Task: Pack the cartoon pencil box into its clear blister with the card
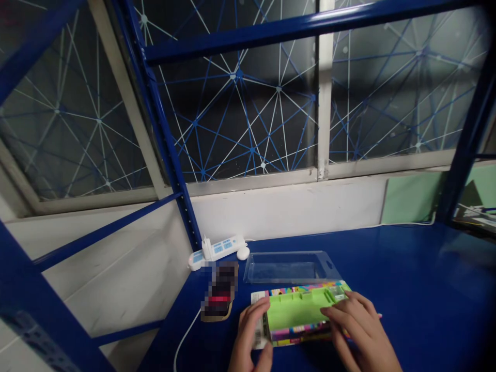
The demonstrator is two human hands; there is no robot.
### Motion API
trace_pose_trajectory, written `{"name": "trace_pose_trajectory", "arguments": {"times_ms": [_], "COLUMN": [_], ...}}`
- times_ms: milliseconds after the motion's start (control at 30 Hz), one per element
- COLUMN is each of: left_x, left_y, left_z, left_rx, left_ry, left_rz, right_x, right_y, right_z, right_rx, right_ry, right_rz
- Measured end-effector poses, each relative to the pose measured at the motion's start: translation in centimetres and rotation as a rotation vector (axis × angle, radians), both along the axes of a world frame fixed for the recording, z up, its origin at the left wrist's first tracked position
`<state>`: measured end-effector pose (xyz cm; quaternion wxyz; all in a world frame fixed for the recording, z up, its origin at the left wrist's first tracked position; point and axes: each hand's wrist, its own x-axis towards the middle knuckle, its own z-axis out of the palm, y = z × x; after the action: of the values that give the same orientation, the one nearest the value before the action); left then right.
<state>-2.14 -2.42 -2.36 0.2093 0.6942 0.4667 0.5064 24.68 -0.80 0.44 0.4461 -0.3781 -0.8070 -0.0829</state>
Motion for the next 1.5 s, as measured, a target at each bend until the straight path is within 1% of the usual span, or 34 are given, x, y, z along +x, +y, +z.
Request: {"name": "trace_pose_trajectory", "arguments": {"times_ms": [67, 133, 200, 233, 300, 433, 533, 633, 700, 767, 833, 1000, 1100, 1167, 1200, 1267, 1333, 1433, 1500], "left_x": [-0.5, -0.6, -0.5, -0.5, -0.5, -0.9, -0.8, -0.5, -0.3, -0.2, -0.1, -0.1, -0.2, -0.1, -0.1, 0.2, 0.5, 0.9, 1.0], "left_y": [-0.4, -0.5, -0.2, 0.0, 0.5, 0.9, 0.8, 0.7, 0.7, 0.7, 0.6, 0.6, 0.6, 0.7, 0.8, 0.8, 0.9, 1.1, 1.3], "left_z": [1.1, 1.9, 2.3, 2.2, 1.7, 0.2, -0.4, -0.6, -0.7, -0.8, -0.8, -0.2, -0.2, -0.5, -0.7, -1.2, -1.7, -2.3, -2.4], "left_rx": [-0.092, -0.164, -0.145, -0.118, -0.087, -0.121, -0.144, -0.113, -0.092, -0.091, -0.129, -0.324, -0.314, -0.306, -0.31, -0.299, -0.242, -0.155, -0.134], "left_ry": [-0.083, -0.093, -0.043, -0.007, 0.06, 0.119, 0.114, 0.076, 0.066, 0.043, -0.022, -0.261, -0.291, -0.25, -0.206, -0.088, 0.057, 0.221, 0.248], "left_rz": [-0.026, -0.044, -0.092, -0.115, -0.121, -0.094, -0.072, -0.054, -0.056, -0.047, -0.033, -0.027, -0.02, 0.006, 0.045, 0.146, 0.217, 0.227, 0.22], "right_x": [1.2, 2.4, 4.0, 4.9, 6.9, 10.9, 12.4, 12.2, 11.7, 11.3, 11.2, 10.3, 9.0, 8.4, 8.1, 7.9, 7.8, 7.9, 7.8], "right_y": [-1.1, -1.8, -1.9, -1.7, -1.0, 0.5, 1.0, 1.0, 1.0, 1.1, 1.3, 1.8, 1.8, 1.8, 1.8, 1.9, 2.0, 2.1, 2.0], "right_z": [-0.7, -1.3, -1.7, -1.9, -2.5, -4.6, -5.7, -5.5, -5.1, -4.7, -4.4, -3.9, -3.7, -3.7, -3.7, -3.7, -3.8, -3.8, -3.8], "right_rx": [-0.116, -0.263, -0.375, -0.42, -0.511, -0.698, -0.791, -0.792, -0.771, -0.768, -0.777, -0.78, -0.724, -0.688, -0.674, -0.651, -0.628, -0.615, -0.614], "right_ry": [0.072, 0.16, 0.223, 0.231, 0.199, 0.136, 0.153, 0.088, 0.094, 0.163, 0.234, 0.353, 0.365, 0.337, 0.32, 0.29, 0.261, 0.195, 0.172], "right_rz": [-0.054, -0.119, -0.16, -0.164, -0.131, 0.017, 0.08, 0.105, 0.065, 0.017, 0.004, -0.006, -0.096, -0.172, -0.2, -0.218, -0.211, -0.201, -0.205]}}
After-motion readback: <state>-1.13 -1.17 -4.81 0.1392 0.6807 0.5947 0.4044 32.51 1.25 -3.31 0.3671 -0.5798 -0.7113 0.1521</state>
